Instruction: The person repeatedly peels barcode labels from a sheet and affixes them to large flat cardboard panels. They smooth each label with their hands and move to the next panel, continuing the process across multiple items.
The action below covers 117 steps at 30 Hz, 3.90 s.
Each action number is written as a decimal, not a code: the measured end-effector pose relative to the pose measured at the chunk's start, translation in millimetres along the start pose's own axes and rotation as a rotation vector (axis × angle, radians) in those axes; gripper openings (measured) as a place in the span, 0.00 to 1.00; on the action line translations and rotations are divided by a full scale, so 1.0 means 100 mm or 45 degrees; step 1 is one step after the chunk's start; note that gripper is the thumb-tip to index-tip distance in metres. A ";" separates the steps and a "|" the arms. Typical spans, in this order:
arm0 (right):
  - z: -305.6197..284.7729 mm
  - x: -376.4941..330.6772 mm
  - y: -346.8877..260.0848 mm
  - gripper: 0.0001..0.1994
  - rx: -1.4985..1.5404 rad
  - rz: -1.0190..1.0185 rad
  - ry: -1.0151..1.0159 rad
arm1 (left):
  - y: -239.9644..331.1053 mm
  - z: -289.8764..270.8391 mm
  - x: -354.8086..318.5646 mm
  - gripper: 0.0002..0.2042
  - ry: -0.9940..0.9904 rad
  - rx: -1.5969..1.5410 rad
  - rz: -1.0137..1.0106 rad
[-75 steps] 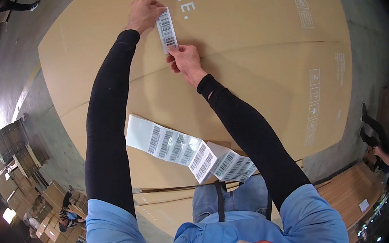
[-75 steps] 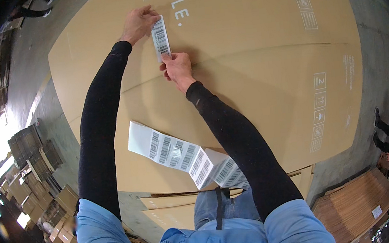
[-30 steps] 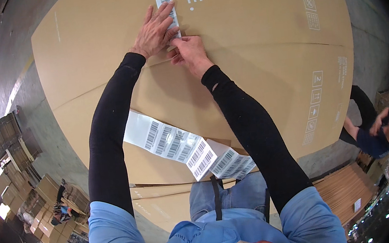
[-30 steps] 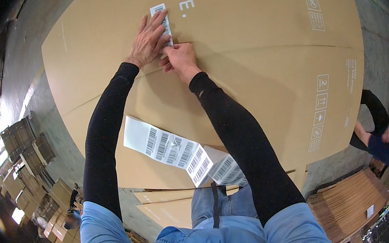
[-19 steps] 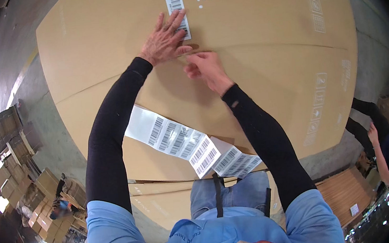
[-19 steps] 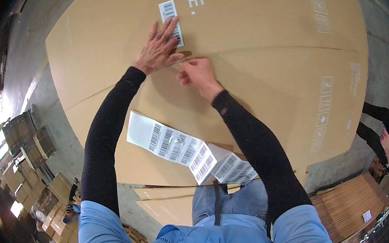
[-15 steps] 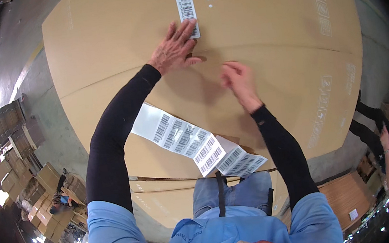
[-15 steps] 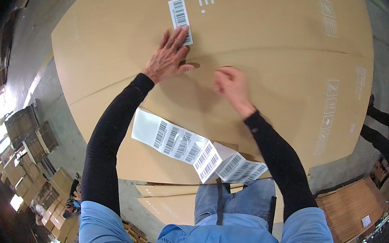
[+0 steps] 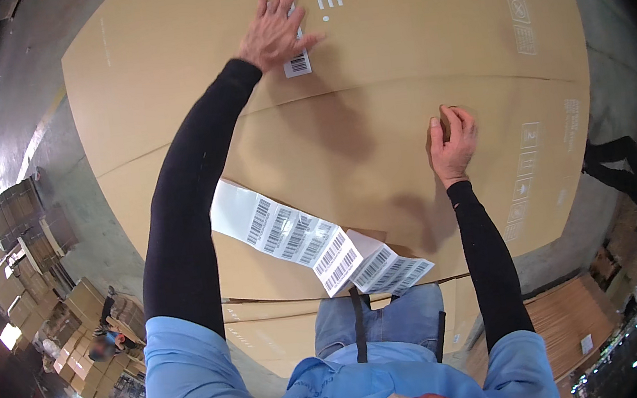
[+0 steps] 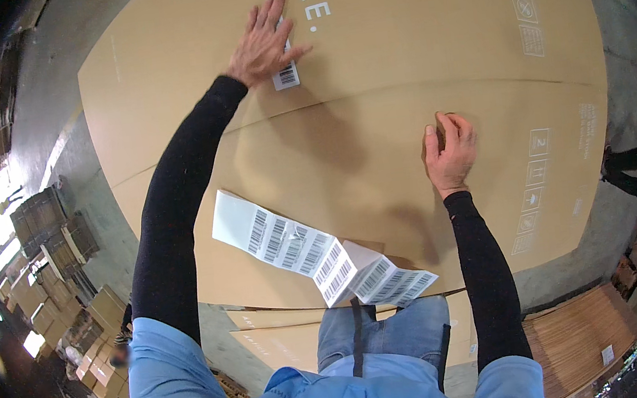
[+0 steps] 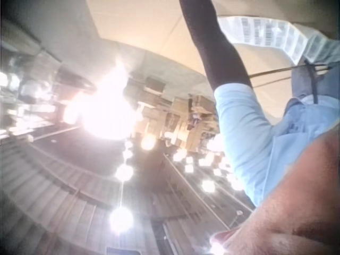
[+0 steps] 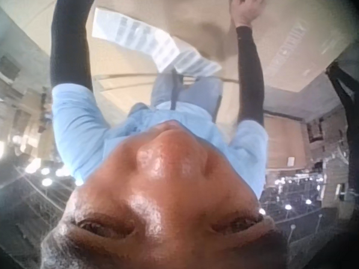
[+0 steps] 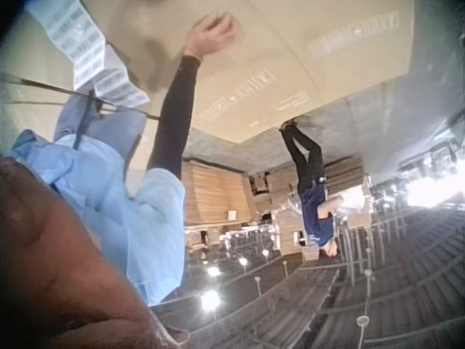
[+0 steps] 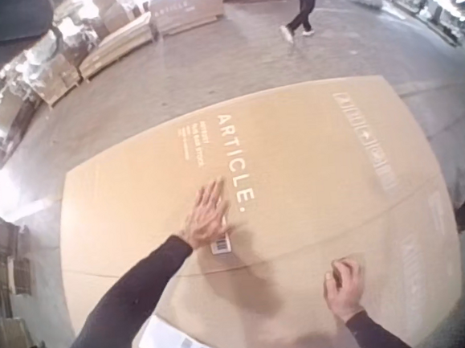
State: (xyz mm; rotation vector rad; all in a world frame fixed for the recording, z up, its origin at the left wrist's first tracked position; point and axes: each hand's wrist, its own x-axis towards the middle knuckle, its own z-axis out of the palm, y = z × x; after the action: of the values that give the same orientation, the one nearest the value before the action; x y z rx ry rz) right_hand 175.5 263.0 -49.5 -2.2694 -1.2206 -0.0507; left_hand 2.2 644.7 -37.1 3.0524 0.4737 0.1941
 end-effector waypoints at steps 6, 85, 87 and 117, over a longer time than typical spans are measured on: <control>-0.01 0.04 -0.02 0.16 0.002 0.009 -0.014 | 0.27 0.13 0.10 0.36 0.124 0.039 -0.257; -2.09 -1.15 -1.08 0.09 1.327 0.173 -0.459 | 4.03 -2.20 -1.56 0.09 0.227 -0.936 -0.480; -2.12 -1.14 -1.06 0.09 1.290 0.149 -0.412 | 4.04 -2.24 -1.51 0.07 0.185 -0.963 -0.520; -2.03 -0.55 -0.66 0.25 1.884 1.108 -0.255 | 3.56 -2.40 -0.43 0.09 1.033 -0.258 -0.160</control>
State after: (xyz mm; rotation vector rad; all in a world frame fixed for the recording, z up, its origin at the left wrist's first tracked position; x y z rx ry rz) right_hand 137.2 150.7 136.5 -1.2120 -0.0186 1.0367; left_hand 36.6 299.4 219.0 2.6091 0.6132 1.3880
